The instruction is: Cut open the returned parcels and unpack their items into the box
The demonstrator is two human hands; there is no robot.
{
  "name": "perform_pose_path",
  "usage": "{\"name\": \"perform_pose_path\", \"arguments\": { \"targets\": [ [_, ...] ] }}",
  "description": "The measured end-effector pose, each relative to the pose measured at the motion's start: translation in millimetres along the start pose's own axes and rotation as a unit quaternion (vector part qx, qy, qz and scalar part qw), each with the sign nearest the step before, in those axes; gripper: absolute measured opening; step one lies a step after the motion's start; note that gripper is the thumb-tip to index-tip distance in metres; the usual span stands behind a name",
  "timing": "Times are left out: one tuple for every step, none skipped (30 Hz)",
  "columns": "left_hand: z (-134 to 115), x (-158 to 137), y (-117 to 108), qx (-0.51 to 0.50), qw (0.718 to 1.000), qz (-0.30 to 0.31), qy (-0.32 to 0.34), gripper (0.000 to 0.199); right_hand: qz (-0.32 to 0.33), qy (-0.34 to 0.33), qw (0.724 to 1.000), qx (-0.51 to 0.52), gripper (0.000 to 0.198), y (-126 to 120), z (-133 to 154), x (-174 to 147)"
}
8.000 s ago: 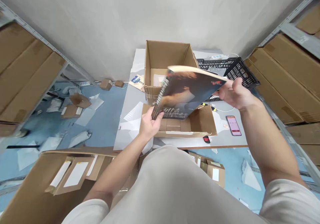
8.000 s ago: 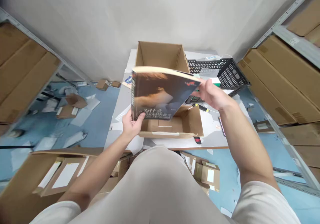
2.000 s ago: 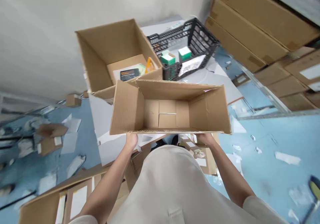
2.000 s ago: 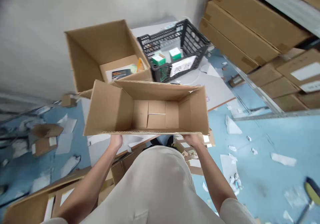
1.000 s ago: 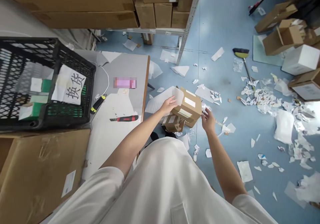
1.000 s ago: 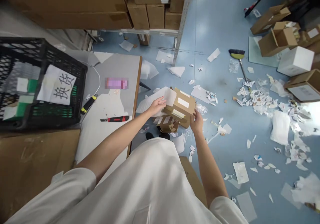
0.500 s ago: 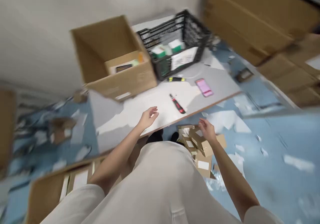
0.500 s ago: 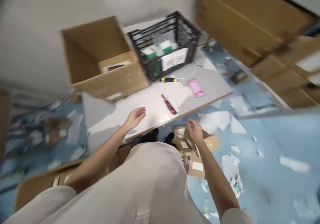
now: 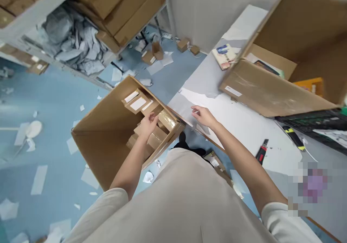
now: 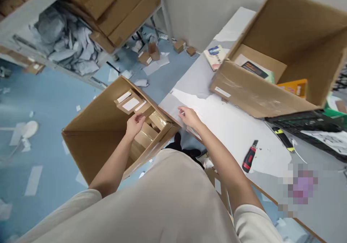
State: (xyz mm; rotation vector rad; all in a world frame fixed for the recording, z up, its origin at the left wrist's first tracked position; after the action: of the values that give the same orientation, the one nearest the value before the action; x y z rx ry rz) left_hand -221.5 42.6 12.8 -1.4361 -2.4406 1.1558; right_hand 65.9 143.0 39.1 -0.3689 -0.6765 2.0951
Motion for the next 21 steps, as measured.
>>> {"name": "perform_pose_path", "arguments": {
  "targets": [
    [19.2, 5.7, -8.0, -0.006, 1.000, -0.001, -0.023, 0.043, 0.047, -0.011, 0.999, -0.019, 0.035, 20.5, 10.6, 17.7],
    [37.9, 11.2, -14.5, -0.015, 0.999, -0.001, -0.043, 0.042, 0.090, -0.023, 0.995, -0.032, 0.036, 40.3, 19.6, 32.3],
    [56.0, 16.5, -20.2, -0.024, 0.998, -0.002, -0.060, 0.042, 0.125, -0.036, 0.991, -0.037, 0.037, 58.6, 26.8, 44.3],
    [73.5, 21.6, -25.5, -0.032, 0.997, -0.006, -0.077, 0.042, 0.151, -0.048, 0.987, -0.035, 0.038, 74.4, 32.4, 54.3],
    [90.1, 26.4, -30.5, -0.037, 0.995, -0.012, -0.092, 0.041, 0.169, -0.059, 0.983, -0.030, 0.040, 87.7, 36.5, 62.8],
    [105.8, 30.6, -35.3, -0.039, 0.993, -0.019, -0.108, 0.041, 0.178, -0.065, 0.982, -0.022, 0.041, 98.4, 38.9, 70.3],
    [120.2, 34.0, -39.6, -0.040, 0.991, -0.024, -0.123, 0.041, 0.181, -0.066, 0.981, -0.013, 0.041, 106.5, 39.5, 77.2],
    [133.1, 36.4, -43.7, -0.042, 0.989, -0.028, -0.138, 0.041, 0.180, -0.063, 0.982, -0.004, 0.042, 112.8, 39.0, 83.9],
    [144.8, 37.5, -47.9, -0.046, 0.987, -0.033, -0.152, 0.042, 0.181, -0.060, 0.982, 0.004, 0.041, 118.5, 38.4, 90.3],
    [155.1, 37.1, -52.3, -0.052, 0.984, -0.038, -0.164, 0.042, 0.185, -0.060, 0.981, 0.011, 0.041, 124.3, 38.3, 96.6],
    [164.3, 34.8, -56.7, -0.061, 0.982, -0.043, -0.176, 0.042, 0.194, -0.062, 0.979, 0.016, 0.040, 130.7, 38.9, 103.0],
    [172.5, 30.7, -61.4, -0.070, 0.978, -0.051, -0.187, 0.043, 0.206, -0.069, 0.976, 0.018, 0.040, 138.1, 40.3, 109.6],
    [180.0, 24.9, -65.6, -0.078, 0.975, -0.059, -0.199, 0.043, 0.221, -0.080, 0.972, 0.018, 0.039, 146.5, 42.3, 116.6],
    [186.9, 18.1, -68.7, -0.081, 0.972, -0.064, -0.210, 0.045, 0.237, -0.091, 0.967, 0.016, 0.038, 156.0, 44.2, 124.2],
    [193.3, 11.0, -70.3, -0.080, 0.970, -0.066, -0.221, 0.046, 0.253, -0.101, 0.962, 0.015, 0.038, 166.7, 45.3, 132.5],
    [199.3, 4.7, -69.9, -0.075, 0.968, -0.061, -0.232, 0.048, 0.270, -0.109, 0.957, 0.014, 0.037, 179.0, 45.7, 141.5],
    [205.2, 0.1, -67.9, -0.070, 0.966, -0.051, -0.243, 0.049, 0.289, -0.114, 0.951, 0.012, 0.037, 193.0, 45.1, 151.2],
    [210.9, -1.6, -64.1, -0.069, 0.964, -0.035, -0.253, 0.051, 0.310, -0.114, 0.944, 0.010, 0.036, 208.4, 43.1, 161.6],
    [216.1, 0.5, -59.6, -0.074, 0.962, -0.015, -0.261, 0.052, 0.331, -0.105, 0.938, 0.008, 0.036, 224.7, 39.7, 173.0],
    [221.0, 6.9, -56.3, -0.083, 0.960, -0.001, -0.266, 0.053, 0.346, -0.090, 0.934, 0.005, 0.037, 240.8, 35.2, 185.9],
    [225.8, 17.9, -55.4, -0.091, 0.959, 0.004, -0.270, 0.053, 0.350, -0.071, 0.934, 0.003, 0.042, 255.7, 30.7, 200.7]
  ]
}}
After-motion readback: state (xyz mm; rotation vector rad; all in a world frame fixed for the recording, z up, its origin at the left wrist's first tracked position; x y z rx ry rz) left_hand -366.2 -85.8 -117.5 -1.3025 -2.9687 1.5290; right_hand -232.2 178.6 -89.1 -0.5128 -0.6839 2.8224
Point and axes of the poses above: each hand's wrist, its own x-axis towards the middle knuckle, its own y-axis out of the palm, z = x × y, the point moved 9 cm from there along x, towards the middle knuckle, and after that the axes turned 9 degrees about -y, right-handed, at the moved point
